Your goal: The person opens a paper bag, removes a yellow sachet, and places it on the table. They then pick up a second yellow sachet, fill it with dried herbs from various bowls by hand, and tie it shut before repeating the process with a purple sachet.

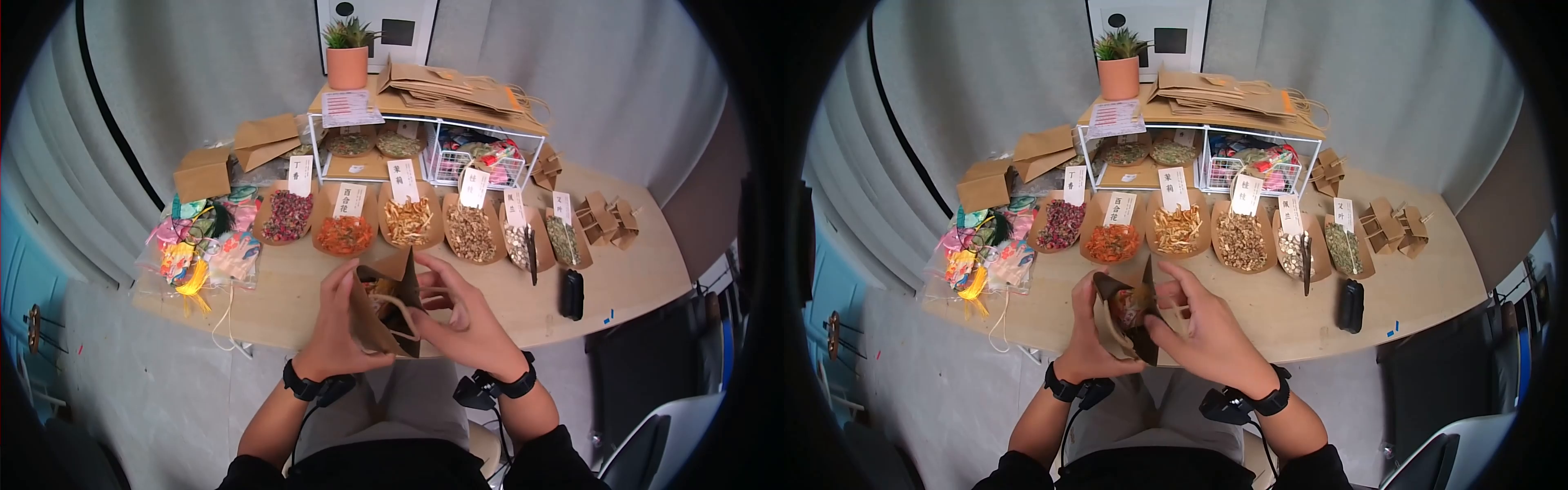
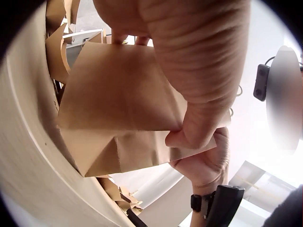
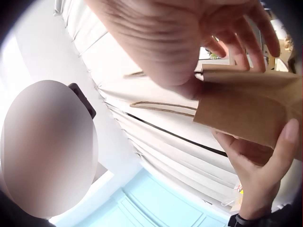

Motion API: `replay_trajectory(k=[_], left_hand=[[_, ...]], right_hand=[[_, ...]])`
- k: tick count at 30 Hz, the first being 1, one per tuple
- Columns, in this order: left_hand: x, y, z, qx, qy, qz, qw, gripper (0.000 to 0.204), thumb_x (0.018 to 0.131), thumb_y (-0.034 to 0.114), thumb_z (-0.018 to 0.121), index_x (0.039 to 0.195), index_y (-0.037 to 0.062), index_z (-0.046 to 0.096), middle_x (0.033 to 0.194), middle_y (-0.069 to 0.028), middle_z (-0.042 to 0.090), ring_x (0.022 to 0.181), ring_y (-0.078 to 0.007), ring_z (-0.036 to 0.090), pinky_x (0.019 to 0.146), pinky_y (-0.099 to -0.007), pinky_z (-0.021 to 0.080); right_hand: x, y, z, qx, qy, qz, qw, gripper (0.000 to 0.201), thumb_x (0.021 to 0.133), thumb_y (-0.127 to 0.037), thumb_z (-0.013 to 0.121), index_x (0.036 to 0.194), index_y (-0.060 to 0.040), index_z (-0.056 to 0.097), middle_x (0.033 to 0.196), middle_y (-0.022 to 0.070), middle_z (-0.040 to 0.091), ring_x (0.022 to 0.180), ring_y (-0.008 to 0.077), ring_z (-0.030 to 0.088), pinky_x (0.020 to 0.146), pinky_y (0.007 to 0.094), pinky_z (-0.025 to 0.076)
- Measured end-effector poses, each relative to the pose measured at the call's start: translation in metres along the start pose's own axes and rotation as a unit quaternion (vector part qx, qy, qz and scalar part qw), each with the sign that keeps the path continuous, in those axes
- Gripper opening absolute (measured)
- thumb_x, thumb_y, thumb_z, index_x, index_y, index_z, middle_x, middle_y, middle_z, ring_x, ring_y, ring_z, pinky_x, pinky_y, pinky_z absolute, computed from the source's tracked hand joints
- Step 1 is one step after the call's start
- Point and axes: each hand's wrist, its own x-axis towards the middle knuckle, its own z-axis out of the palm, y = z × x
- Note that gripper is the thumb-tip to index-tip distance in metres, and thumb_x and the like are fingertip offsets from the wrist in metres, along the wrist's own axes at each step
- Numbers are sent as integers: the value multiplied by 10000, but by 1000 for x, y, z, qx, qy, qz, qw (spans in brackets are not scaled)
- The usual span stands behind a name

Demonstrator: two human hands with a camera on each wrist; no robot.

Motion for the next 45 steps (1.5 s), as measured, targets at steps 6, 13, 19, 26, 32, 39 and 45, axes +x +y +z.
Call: replay_trajectory(k=[6, 13, 19, 26, 32, 39, 45], left_hand=[[-25, -23, 3, -51, 99, -58, 992, 1265, 465, 259, 919, 1456, 31, 166, 1370, -184, 299, 1299, -348, 341, 1098, -446, 315], [-20, -15, 7, 54, 153, -47, 986, 1191, 529, 241, 912, 1437, 20, 174, 1358, -180, 295, 1283, -333, 337, 1058, -442, 329], [-27, -12, 32, 120, 228, -50, 965, 1266, 552, 271, 924, 1483, 74, 89, 1379, -207, 272, 1265, -385, 326, 1046, -491, 323], [-23, -5, 58, 180, 247, -20, 952, 1274, 587, 324, 913, 1516, 144, 59, 1417, -228, 244, 1298, -422, 293, 1031, -576, 316], [-27, -2, 59, 220, 254, 50, 940, 1275, 574, 269, 922, 1466, 39, 40, 1414, -221, 173, 1316, -393, 261, 1090, -515, 291], [-27, -1, 65, 253, 295, 37, 921, 1327, 584, 365, 919, 1514, 157, -4, 1404, -253, 220, 1261, -436, 295, 1012, -650, 304], [-30, -7, 70, 214, 309, 8, 927, 1335, 560, 310, 940, 1504, 136, 12, 1395, -249, 196, 1258, -414, 293, 1008, -585, 324]], right_hand=[[8, 8, -7, -19, 109, -16, 994, 254, 865, -41, 666, 1113, 12, 654, 794, 79, 702, 694, 129, 667, 623, 254, 525], [18, 1, -1, -123, 173, -34, 977, 316, 815, -134, 764, 1083, 0, 662, 819, 112, 709, 700, 188, 687, 620, 281, 537], [2, -24, 1, -230, 282, -151, 919, 308, 796, -108, 782, 1063, -7, 666, 840, 116, 692, 719, 200, 661, 632, 296, 520], [0, -40, -1, -217, 129, -205, 946, 162, 827, 27, 673, 988, 13, 681, 857, 157, 680, 726, 326, 655, 643, 346, 523], [29, -38, -19, -263, -23, -142, 954, 148, 860, -42, 627, 978, 29, 681, 813, 217, 665, 760, 362, 667, 681, 398, 532], [82, -46, -12, -379, -320, -47, 867, 326, 912, -280, 580, 927, 37, 658, 863, 225, 661, 790, 399, 630, 724, 443, 508], [106, -17, 18, -373, -425, -121, 816, 356, 857, -299, 589, 887, 48, 662, 817, 237, 658, 801, 390, 641, 720, 429, 516]])
